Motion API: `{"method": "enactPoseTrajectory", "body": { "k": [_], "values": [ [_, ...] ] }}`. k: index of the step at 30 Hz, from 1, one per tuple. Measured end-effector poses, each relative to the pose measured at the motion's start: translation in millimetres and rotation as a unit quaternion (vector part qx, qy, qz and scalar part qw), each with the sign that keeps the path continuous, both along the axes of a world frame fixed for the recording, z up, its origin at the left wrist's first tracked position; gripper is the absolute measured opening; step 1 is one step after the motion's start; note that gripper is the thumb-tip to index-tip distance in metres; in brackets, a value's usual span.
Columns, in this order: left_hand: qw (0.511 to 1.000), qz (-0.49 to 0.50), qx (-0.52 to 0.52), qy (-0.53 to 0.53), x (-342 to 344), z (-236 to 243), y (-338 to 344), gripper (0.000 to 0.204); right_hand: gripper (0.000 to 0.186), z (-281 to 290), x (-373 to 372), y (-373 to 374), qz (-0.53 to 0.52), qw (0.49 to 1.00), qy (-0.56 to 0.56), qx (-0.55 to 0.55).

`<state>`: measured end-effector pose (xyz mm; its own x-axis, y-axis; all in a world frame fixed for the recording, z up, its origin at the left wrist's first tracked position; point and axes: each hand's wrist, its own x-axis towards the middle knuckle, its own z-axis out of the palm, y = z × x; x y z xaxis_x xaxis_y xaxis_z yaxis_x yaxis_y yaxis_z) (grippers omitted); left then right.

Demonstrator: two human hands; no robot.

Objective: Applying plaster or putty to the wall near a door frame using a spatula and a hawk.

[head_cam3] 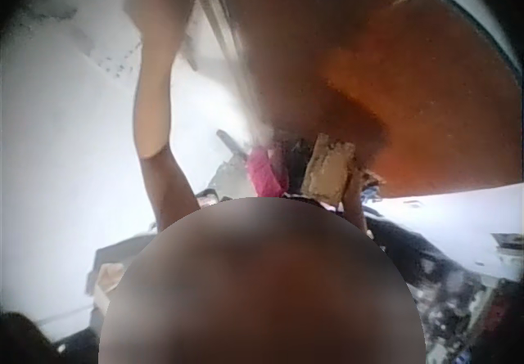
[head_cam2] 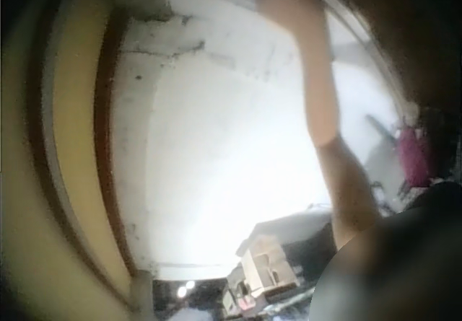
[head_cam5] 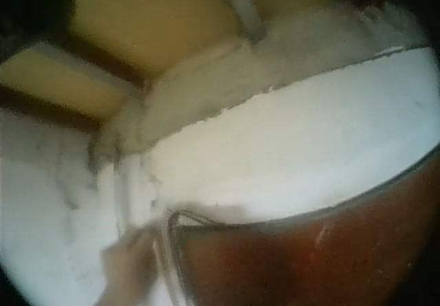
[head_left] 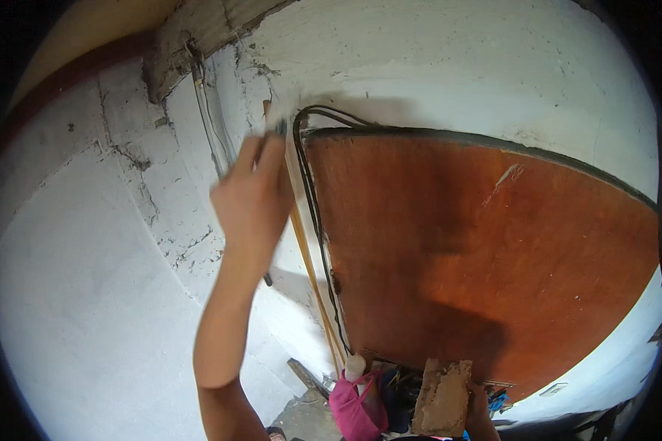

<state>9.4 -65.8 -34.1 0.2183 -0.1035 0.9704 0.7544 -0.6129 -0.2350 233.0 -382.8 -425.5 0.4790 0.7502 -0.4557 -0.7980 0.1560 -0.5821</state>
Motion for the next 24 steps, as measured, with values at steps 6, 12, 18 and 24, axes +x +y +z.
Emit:
{"method": "enactPoseTrajectory", "body": {
  "k": [6,12,18,24],
  "values": [
    [0.992,0.116,0.042,0.001,22.6,59.1,56.8,0.011,0.045,-2.0,-5.6,2.8,0.002,0.999,0.038,0.028],
    [0.991,0.129,0.031,0.019,19.9,50.2,73.2,0.008,0.045,2.5,-5.8,4.7,-0.018,0.999,0.041,-0.02],
    [0.994,0.107,0.027,0.003,13.9,60.6,67.3,0.007,0.045,15.2,-16.0,4.2,-0.049,0.994,0.067,-0.072],
    [0.986,0.157,0.016,0.05,13.2,57.9,65.9,0.005,0.044,12.2,-27.1,-1.3,-0.03,0.999,-0.011,-0.002]
  ]
}}
